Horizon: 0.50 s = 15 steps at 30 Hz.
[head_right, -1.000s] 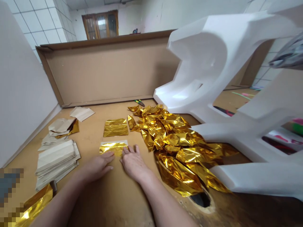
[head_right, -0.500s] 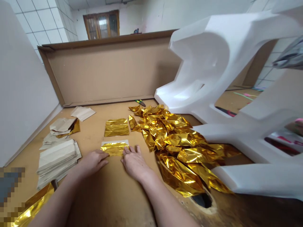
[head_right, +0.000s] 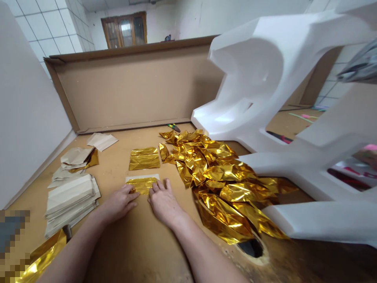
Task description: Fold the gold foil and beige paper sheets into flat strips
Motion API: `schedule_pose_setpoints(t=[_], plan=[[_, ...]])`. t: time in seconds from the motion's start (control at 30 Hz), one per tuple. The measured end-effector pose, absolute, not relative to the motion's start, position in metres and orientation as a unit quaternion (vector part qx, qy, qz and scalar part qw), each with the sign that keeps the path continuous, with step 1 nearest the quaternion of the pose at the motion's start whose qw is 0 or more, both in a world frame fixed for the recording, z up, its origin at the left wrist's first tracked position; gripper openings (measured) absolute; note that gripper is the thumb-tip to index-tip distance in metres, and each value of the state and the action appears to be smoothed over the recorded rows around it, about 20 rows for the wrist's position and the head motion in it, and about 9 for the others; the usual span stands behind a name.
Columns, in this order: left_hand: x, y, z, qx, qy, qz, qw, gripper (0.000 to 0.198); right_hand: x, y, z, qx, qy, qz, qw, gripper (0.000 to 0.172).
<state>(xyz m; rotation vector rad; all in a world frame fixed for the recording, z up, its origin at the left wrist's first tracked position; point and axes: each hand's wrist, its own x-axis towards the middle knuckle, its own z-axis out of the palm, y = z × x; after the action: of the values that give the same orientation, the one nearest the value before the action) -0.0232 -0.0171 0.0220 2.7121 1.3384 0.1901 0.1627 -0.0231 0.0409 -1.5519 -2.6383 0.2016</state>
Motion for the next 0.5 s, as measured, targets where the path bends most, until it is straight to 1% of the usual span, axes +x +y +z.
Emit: schedule_pose_setpoints(t=[0.1,0.2,0.37,0.5], plan=[[-0.023,-0.017,0.020,0.895,0.437,0.067,0.057,0.020,0.155,-0.025,0.030,-0.459,-0.883,0.079,0.062,0.035],[-0.023,-0.016,0.020,0.895,0.435,0.072,0.062,0.020,0.150,-0.027,0.028,-0.443,-0.889,0.101,0.058,0.039],[-0.024,-0.016,0.024,0.895,0.437,0.063,0.059,0.021,0.158,-0.028,0.050,-0.480,-0.870,0.110,0.013,0.032],[-0.025,-0.018,0.027,0.894,0.440,0.058,0.059,0.019,0.171,-0.028,0.068,-0.531,-0.842,0.097,-0.029,0.034]])
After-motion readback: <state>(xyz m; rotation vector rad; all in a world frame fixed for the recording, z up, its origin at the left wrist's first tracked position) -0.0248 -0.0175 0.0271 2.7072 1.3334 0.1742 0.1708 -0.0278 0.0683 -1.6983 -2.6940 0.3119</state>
